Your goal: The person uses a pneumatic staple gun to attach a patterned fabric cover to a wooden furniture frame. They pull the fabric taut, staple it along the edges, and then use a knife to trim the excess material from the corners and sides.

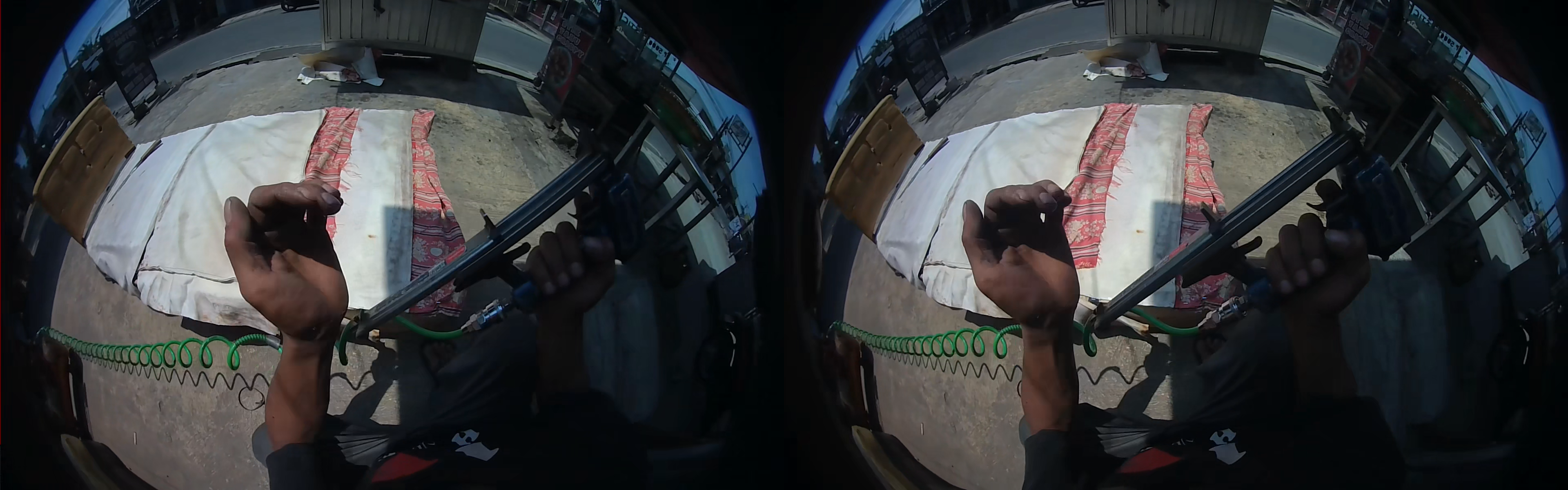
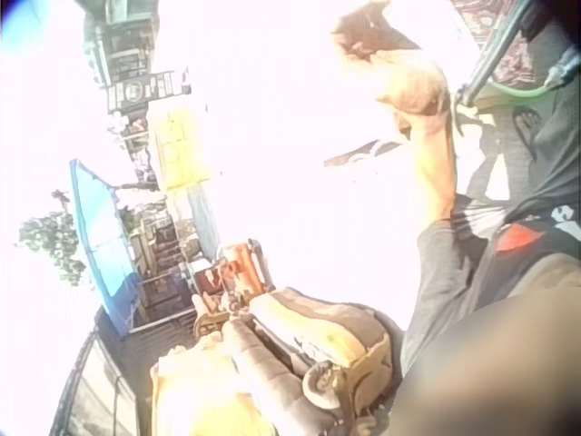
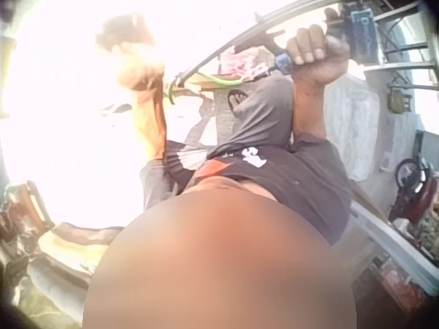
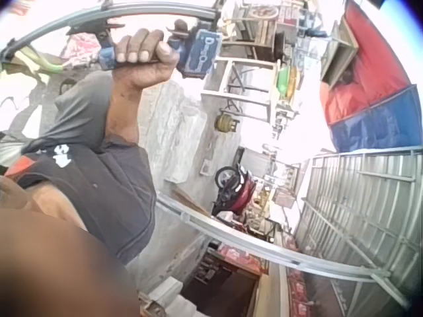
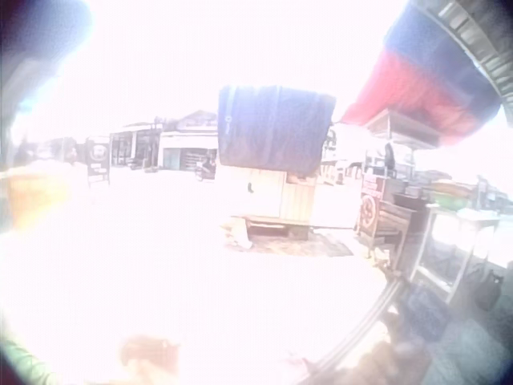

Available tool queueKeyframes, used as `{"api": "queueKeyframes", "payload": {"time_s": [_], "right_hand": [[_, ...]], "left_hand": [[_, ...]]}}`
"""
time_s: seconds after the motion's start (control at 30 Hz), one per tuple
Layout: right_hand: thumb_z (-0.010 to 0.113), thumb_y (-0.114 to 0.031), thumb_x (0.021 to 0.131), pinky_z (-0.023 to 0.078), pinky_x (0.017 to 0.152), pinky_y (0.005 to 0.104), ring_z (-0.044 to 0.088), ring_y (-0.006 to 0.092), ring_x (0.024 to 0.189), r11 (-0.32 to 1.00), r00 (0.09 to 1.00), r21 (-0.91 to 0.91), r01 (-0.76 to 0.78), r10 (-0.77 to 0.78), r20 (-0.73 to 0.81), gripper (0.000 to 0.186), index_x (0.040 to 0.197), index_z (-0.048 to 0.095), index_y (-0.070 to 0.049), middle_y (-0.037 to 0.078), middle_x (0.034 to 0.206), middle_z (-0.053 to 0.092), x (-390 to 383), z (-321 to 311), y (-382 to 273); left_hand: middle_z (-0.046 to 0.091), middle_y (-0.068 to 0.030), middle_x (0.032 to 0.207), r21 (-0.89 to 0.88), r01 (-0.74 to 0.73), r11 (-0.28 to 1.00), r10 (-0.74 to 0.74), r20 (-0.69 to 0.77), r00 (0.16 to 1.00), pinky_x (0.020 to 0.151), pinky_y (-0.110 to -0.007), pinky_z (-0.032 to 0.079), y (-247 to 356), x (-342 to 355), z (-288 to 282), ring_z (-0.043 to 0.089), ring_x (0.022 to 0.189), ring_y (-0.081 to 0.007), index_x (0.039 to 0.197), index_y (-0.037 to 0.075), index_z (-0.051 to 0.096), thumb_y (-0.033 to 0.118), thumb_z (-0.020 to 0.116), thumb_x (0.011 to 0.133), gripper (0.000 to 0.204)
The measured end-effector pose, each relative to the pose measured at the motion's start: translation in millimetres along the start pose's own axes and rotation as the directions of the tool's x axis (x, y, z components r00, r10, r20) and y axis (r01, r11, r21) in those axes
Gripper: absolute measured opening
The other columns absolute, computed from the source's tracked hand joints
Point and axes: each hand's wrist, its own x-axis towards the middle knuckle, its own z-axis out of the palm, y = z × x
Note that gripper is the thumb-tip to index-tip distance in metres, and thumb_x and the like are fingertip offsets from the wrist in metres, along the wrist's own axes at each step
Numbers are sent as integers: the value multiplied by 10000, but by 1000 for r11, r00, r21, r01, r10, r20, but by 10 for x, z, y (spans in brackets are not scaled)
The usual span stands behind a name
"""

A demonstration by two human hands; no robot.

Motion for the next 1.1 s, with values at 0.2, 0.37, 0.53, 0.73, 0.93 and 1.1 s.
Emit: {"api": "queueKeyframes", "payload": {"time_s": [0.2, 0.37, 0.53, 0.73, 0.93, 1.1], "right_hand": [[405, -202, 951, 483, 505, 340, 497, 156, 593, 999, 999, 16, 40, -41, 34, 568, 1502, 375, -64, 26, 636, 464, 111, -71, -184], [413, -217, 953, 518, 516, 337, 517, 171, 608, 989, 986, 85, 123, -131, 103, 662, 1586, 256, -102, 37, 666, 495, 359, -833, -382], [414, -250, 964, 516, 523, 338, 530, 172, 619, 954, 986, 258, 152, -164, 27, 657, 1583, 268, -87, 37, 657, 502, 752, -1825, -428], [449, -171, 921, 488, 499, 346, 497, 165, 560, 949, 982, 267, 166, -134, -132, 635, 1541, 357, -74, 42, 622, 468, 858, -2534, -354], [499, -117, 870, 482, 505, 379, 490, 189, 491, 959, 922, 242, -150, 224, -315, 578, 1427, 394, -2, 58, 565, 450, 1136, -3362, -631], [530, -27, 827, 473, 486, 360, 486, 165, 472, 797, 729, -126, -591, 461, -506, 477, 1296, 527, 57, 40, 571, 459, 1321, -3821, -893]], "left_hand": [[665, -197, 897, 265, -193, 945, 101, 326, 940, 915, -434, 479, -449, 43, 184, 642, 920, -299, 999, -63, 603, 356, 235, 1093, 566], [646, -246, 963, 401, 121, 908, -267, 332, 905, 950, -467, 441, -992, 144, 104, 612, 955, -353, 984, -35, 585, 378, 183, 1088, 585], [642, -229, 884, 436, -19, 900, -100, 248, 964, 921, -512, 454, -1684, 447, -50, 607, 952, -395, 914, -20, 586, 322, 243, 1085, 514], [666, -206, 900, 426, 40, 904, -23, -44, 999, 934, -484, 451, -3022, 784, 303, 635, 997, -372, 961, -19, 611, 369, 254, 1091, 543], [699, -175, 977, 959, 178, 220, -453, -62, 890, 868, -383, 507, -4053, 1158, 71, 667, 894, -278, 1053, -30, 637, 308, 470, 1066, 378], [659, -282, 1050, 827, -314, -466, -358, 148, 922, 768, -479, 548, -5066, 1628, -939, 682, 920, -400, 1148, -61, 572, 417, 680, 920, 540]]}}
